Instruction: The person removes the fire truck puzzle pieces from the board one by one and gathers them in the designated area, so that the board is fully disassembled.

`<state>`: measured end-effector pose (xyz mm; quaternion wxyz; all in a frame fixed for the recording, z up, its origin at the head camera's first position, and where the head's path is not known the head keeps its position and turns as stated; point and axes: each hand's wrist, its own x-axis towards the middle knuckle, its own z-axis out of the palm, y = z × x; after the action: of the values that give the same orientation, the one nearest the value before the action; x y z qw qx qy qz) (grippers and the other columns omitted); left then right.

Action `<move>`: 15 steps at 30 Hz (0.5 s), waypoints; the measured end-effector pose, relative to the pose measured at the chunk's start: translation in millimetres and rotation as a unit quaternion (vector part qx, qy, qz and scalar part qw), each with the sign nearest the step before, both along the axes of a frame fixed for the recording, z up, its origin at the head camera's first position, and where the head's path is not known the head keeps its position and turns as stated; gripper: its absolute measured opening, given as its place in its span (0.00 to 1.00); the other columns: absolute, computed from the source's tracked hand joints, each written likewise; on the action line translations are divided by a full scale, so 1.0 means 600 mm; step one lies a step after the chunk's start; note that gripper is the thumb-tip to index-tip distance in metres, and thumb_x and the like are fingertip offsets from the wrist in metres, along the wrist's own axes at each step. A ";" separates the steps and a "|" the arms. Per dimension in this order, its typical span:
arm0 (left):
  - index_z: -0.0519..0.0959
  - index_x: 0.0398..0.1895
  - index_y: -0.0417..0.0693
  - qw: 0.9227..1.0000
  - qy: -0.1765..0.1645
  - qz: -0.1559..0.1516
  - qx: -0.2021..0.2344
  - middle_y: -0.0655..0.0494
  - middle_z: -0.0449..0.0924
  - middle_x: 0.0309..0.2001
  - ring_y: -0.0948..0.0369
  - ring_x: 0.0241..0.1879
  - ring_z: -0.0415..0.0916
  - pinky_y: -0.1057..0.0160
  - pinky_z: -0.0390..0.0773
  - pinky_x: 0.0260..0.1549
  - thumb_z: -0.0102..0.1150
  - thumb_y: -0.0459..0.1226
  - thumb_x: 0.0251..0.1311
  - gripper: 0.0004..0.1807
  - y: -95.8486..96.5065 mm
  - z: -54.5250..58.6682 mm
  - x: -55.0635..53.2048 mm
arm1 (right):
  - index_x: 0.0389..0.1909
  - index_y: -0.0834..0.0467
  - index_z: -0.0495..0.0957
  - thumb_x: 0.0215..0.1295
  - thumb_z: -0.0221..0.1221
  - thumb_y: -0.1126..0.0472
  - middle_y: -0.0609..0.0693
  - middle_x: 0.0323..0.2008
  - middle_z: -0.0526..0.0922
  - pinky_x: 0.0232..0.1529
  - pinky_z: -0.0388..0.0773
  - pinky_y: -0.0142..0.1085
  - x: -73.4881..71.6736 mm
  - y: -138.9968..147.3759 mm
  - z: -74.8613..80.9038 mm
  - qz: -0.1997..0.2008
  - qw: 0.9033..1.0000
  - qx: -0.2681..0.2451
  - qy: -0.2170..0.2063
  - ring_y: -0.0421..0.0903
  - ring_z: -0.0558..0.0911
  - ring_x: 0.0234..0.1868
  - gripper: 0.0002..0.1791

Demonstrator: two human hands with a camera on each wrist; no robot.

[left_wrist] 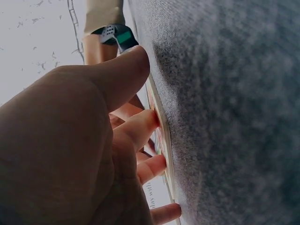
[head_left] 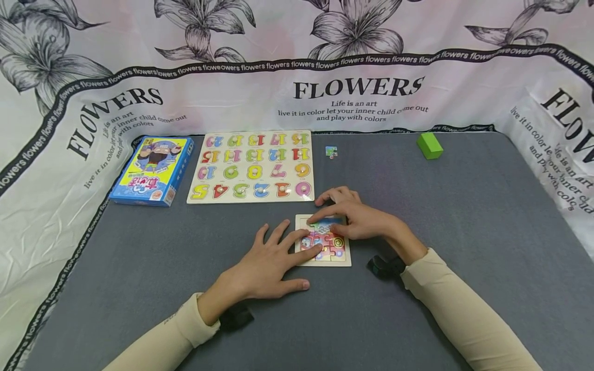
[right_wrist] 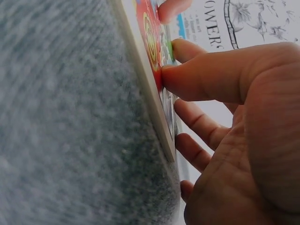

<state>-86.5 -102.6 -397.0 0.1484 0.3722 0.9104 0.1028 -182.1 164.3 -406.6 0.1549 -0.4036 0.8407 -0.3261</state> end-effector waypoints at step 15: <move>0.54 0.80 0.75 1.000 0.010 -0.002 -0.003 0.55 0.51 0.82 0.39 0.81 0.42 0.24 0.47 0.69 0.50 0.66 0.67 0.40 0.001 0.000 0.000 | 0.58 0.42 0.85 0.64 0.61 0.69 0.44 0.43 0.77 0.53 0.51 0.49 0.001 -0.004 0.004 0.002 1.000 0.002 0.019 0.43 0.62 0.43 0.26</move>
<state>-86.5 -101.9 -397.1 0.1406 0.3747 0.9114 0.0957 -181.4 161.9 -404.0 0.1400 -0.4108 0.8437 -0.3160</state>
